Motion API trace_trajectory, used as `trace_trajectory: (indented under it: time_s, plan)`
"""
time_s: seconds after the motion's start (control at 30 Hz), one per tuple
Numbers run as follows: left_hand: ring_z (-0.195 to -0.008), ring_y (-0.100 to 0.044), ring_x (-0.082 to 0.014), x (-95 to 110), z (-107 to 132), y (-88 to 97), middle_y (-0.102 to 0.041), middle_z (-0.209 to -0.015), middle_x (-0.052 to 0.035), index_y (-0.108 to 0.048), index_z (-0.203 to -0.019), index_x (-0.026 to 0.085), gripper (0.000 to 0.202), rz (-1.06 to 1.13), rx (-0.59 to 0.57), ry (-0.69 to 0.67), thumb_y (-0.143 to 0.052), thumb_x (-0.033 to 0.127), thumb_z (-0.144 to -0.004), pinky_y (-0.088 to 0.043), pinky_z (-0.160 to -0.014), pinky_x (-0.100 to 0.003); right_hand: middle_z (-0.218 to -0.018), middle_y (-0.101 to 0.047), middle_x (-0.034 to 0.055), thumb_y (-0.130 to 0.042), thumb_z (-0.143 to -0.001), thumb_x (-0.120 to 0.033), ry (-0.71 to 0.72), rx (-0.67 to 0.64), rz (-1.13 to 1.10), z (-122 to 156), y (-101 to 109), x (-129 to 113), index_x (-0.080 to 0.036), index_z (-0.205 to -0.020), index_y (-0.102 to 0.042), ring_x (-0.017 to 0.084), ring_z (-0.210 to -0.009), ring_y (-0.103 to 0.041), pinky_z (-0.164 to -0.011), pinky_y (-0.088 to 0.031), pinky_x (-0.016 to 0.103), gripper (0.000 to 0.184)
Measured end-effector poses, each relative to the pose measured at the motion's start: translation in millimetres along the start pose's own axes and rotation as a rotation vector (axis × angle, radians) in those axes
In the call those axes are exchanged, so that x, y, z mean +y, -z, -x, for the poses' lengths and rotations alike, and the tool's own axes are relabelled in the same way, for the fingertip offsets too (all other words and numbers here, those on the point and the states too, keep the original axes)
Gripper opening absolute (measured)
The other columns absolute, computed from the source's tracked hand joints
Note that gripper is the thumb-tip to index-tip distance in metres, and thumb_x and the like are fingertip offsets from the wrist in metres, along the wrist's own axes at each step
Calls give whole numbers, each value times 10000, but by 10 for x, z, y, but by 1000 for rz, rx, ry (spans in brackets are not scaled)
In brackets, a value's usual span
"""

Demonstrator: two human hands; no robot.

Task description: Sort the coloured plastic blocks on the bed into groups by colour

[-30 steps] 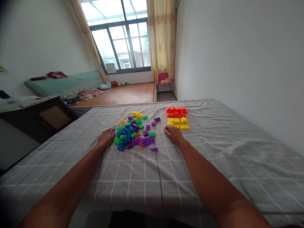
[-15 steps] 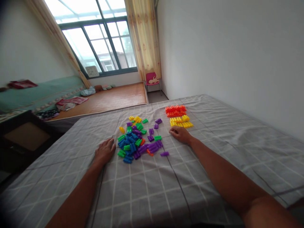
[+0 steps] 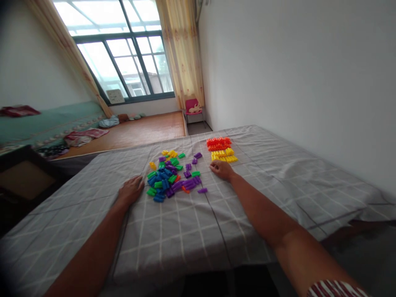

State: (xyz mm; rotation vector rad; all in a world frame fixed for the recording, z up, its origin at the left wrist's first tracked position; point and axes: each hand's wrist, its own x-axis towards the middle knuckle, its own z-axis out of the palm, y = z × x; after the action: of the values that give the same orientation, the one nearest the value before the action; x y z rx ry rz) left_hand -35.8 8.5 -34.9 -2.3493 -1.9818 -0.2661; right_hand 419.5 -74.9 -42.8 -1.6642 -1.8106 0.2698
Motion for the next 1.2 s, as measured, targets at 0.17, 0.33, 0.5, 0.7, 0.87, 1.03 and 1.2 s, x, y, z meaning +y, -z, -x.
trace_trajectory:
  time_s: [0.17,0.33,0.5,0.7,0.87,1.03,1.2]
  plan:
    - [-1381,-396,-273,39,-66,161,-437,-1512,-78,-536,-1368,249,481,6,-118,-31,-360,389,-943,-321,-1116,-471,-967,-702,58,-570,-874,-318,83,-11,133,85,-23,-8,-201,-1004,-684,167,-844,-633,-768,-469,263,209]
    - [-1193,-571,-370,241,-228,270,-613,-1323,-150,-691,-1180,233,386,96,-168,218,-519,294,-840,-434,-962,-533,-1073,-660,92,-558,-886,-270,154,-58,221,138,-35,-23,-176,-1034,-669,181,-979,-613,-858,-461,279,208]
    - [-1179,-578,-292,476,-185,37,-645,-1281,-119,-647,-1260,248,439,188,32,228,-401,280,-898,-454,-938,-419,-1004,-697,79,-597,-845,-185,75,-131,244,10,-61,-317,-191,-977,-698,174,-901,-636,-825,-476,276,166]
    - [-1142,-596,-247,457,-97,-58,-682,-1226,-69,-681,-1197,270,395,305,92,247,-440,282,-884,-447,-919,-352,-1032,-725,54,-664,-830,-350,316,-396,22,-97,-183,-935,-218,-1111,-709,191,-902,-644,-812,-476,282,313]
    - [-1138,-597,-262,477,-93,-30,-690,-1209,-75,-683,-1189,261,398,280,114,230,-436,253,-877,-449,-902,-369,-939,-722,43,-738,-739,-422,329,-542,-55,-43,-174,-1053,-194,-1042,-722,196,-836,-636,-740,-463,280,379]
    - [-1134,-596,-275,476,-87,-20,-693,-1195,-79,-680,-1190,255,403,260,109,214,-429,261,-875,-453,-900,-383,-880,-722,33,-770,-672,-508,271,-520,-321,-99,-26,-928,-181,-927,-740,188,-823,-640,-743,-474,283,416]
    - [-1128,-600,-265,431,-111,-19,-690,-1202,-83,-682,-1187,244,407,240,107,206,-422,261,-875,-459,-898,-358,-802,-716,69,-694,-721,-583,-129,-14,-495,-500,525,-60,-142,-959,-725,140,-633,-600,-548,-465,244,503]
